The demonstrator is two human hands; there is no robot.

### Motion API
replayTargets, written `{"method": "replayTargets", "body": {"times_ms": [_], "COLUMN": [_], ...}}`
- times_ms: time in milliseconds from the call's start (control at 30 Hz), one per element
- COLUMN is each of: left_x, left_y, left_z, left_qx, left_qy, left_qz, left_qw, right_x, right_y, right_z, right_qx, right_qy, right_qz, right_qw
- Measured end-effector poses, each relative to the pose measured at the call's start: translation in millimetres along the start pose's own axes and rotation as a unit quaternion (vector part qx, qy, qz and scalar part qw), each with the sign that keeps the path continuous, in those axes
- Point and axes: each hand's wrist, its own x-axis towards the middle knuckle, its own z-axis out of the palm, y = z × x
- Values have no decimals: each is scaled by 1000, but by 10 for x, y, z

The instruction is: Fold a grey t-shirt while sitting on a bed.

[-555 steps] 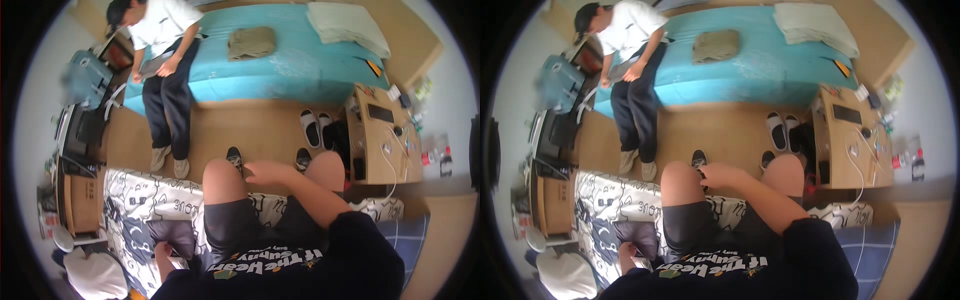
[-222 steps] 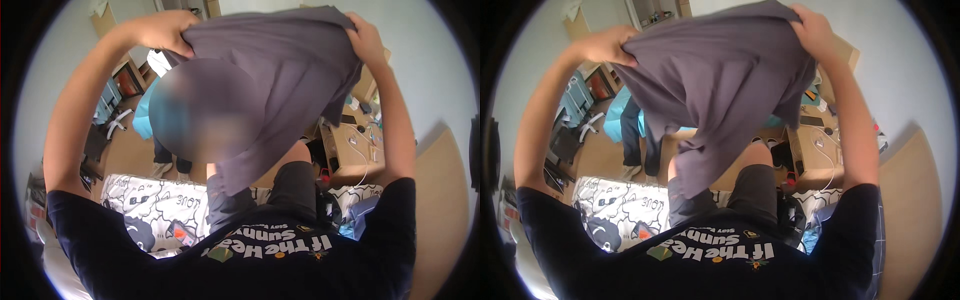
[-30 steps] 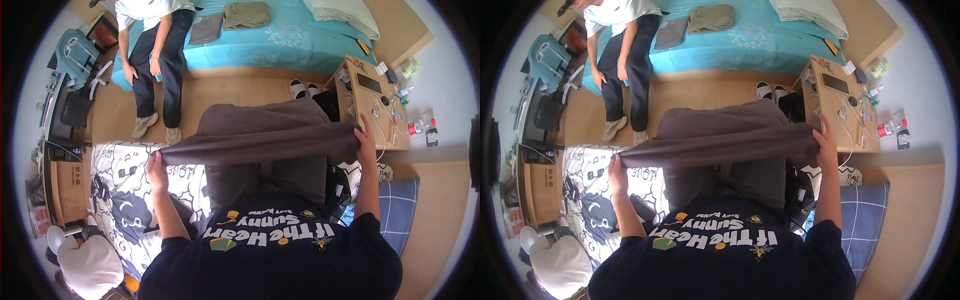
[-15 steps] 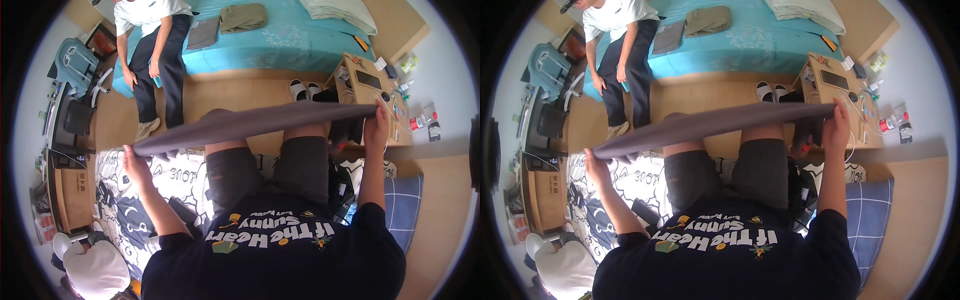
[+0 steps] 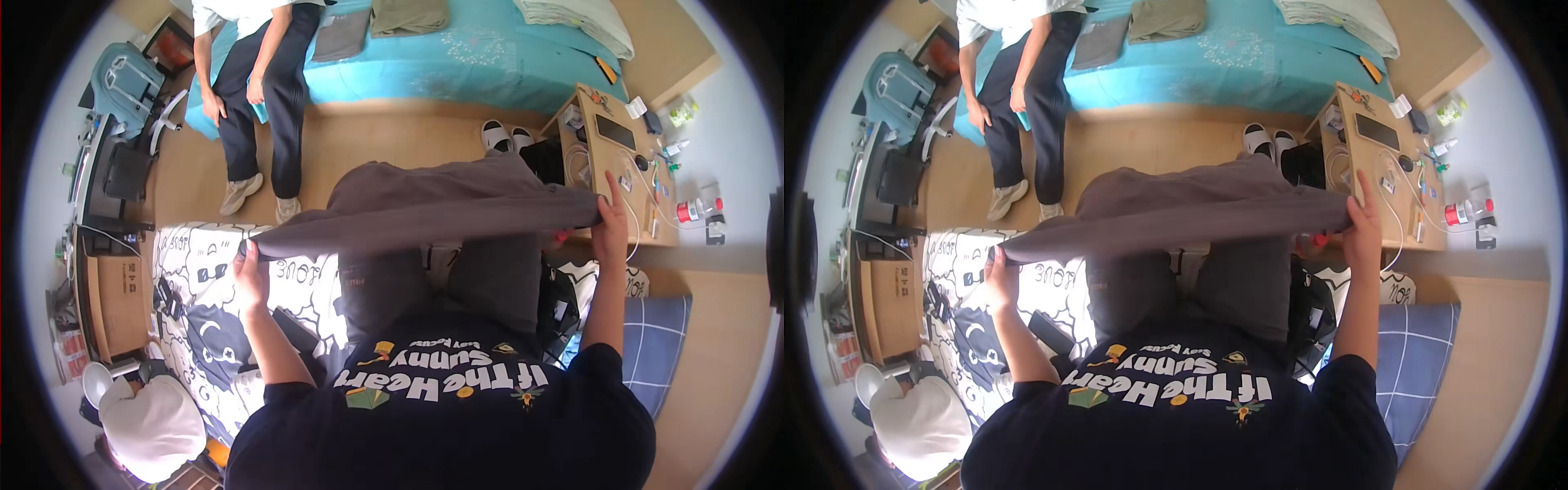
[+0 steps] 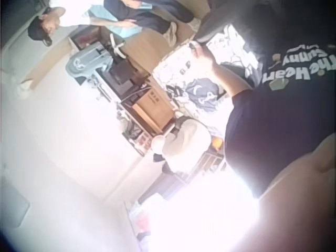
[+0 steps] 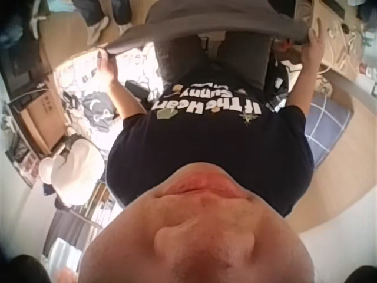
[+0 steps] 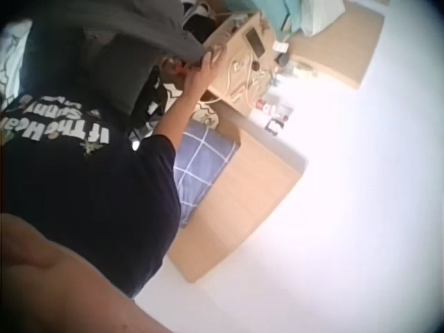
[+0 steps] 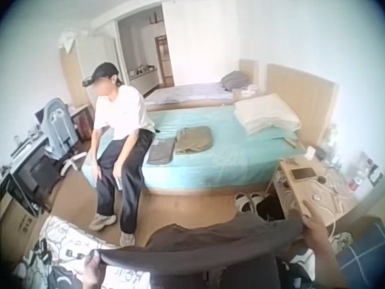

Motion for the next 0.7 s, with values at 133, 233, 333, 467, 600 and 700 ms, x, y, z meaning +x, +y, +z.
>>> {"method": "replayTargets", "body": {"times_ms": [133, 233, 333, 467, 600, 700], "left_x": [138, 144, 91, 32, 14, 2], "left_y": [97, -9, -188, -328, -348, -312], "left_z": [-64, 39, 205, 341, 332, 237], "left_qx": [-38, 24, 58, 65, 101, 124], "left_qy": [-96, -92, -86, -100, -119, -133], "left_qz": [-32, -42, -80, -106, -74, -64], "left_qw": [994, 995, 991, 987, 985, 981], "right_x": [94, 205, 210, 111, -2, -58], "right_y": [20, 91, 183, 328, 456, 452], "right_z": [-101, -60, -40, -92, -171, -220], "right_qx": [94, 62, -49, -29, 46, 81], "right_qy": [26, 29, -16, 1, 45, 37], "right_qz": [0, 48, 59, 108, 153, 126], "right_qw": [995, 996, 997, 994, 986, 988]}}
